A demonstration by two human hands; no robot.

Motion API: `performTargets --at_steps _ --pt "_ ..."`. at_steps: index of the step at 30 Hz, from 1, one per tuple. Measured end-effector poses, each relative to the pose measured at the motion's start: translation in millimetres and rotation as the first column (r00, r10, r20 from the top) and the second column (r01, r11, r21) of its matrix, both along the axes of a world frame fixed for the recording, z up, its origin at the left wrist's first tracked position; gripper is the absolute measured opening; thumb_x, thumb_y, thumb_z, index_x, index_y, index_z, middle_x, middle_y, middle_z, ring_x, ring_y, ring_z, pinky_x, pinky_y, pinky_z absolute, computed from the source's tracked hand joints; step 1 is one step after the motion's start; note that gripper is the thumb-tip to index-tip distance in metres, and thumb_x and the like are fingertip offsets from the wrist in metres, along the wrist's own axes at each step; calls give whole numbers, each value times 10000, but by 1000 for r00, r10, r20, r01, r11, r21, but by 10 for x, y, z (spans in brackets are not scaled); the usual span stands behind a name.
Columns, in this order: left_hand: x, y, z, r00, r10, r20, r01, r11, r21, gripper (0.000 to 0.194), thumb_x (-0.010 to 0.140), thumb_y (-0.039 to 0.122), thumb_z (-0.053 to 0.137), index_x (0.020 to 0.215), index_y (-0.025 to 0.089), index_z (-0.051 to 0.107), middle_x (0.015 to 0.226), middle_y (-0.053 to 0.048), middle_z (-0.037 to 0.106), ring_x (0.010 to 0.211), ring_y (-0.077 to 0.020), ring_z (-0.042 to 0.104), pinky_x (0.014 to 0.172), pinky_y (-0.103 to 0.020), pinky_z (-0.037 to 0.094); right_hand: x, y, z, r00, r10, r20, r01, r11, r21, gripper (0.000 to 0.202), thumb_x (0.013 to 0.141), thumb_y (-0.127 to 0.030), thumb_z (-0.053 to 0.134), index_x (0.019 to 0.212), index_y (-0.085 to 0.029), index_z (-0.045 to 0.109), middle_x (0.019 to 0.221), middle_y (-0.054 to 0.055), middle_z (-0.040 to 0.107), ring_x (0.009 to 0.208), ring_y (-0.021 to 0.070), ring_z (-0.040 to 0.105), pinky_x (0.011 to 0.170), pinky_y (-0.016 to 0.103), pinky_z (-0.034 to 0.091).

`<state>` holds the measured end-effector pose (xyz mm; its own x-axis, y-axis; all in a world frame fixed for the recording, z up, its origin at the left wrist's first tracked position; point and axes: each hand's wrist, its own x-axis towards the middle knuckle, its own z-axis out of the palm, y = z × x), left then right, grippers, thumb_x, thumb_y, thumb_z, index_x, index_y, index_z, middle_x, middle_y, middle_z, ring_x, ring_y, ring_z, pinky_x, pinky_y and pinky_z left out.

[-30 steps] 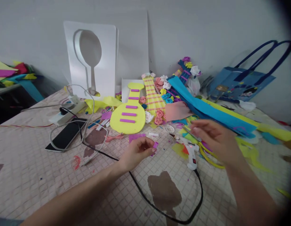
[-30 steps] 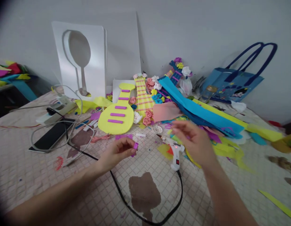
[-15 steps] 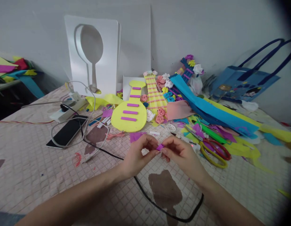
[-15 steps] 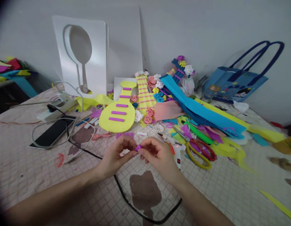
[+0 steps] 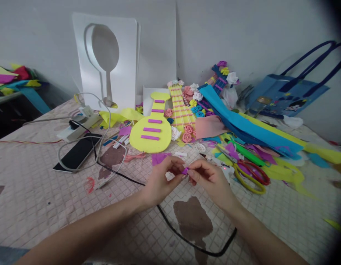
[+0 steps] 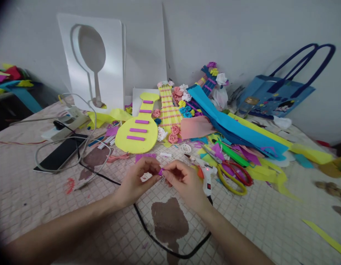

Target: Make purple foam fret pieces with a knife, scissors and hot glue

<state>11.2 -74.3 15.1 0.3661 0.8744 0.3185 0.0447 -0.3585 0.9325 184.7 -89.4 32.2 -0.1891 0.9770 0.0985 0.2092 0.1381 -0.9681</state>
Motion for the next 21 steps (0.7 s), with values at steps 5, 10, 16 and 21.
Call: performTargets --at_steps 5,10,16,21 --pt "-18 32 12 995 39 -92 -33 997 70 178 801 134 555 976 163 538 836 -35 607 763 -124 576 698 -245 468 6 7 -31 1000 4 -26 -4 1000 -10 143 859 -344 564 817 -214 603 665 -13 558 618 127 542 579 258 450" --pt "-106 210 -82 967 -20 -256 -1 997 -79 122 774 165 567 894 146 571 724 -19 601 642 -121 553 581 -228 435 37 43 -113 982 -31 -187 12 995 -100 194 889 -384 508 888 -224 617 778 11 590 642 133 563 581 277 481" --pt "-177 236 -66 899 35 -437 3 996 85 135 737 173 628 866 164 666 829 -64 635 752 -172 572 677 -273 431 55 54 -145 979 -35 -202 13 994 -106 195 898 -370 502 892 -218 623 792 12 584 646 122 565 567 258 482" --pt "-63 141 83 931 -1 -364 31 997 78 256 813 396 596 875 172 702 808 -61 629 758 -159 559 668 -251 418 31 34 -112 991 -34 -128 24 997 -80 200 906 -368 486 902 -219 619 788 13 602 661 128 575 581 256 492"
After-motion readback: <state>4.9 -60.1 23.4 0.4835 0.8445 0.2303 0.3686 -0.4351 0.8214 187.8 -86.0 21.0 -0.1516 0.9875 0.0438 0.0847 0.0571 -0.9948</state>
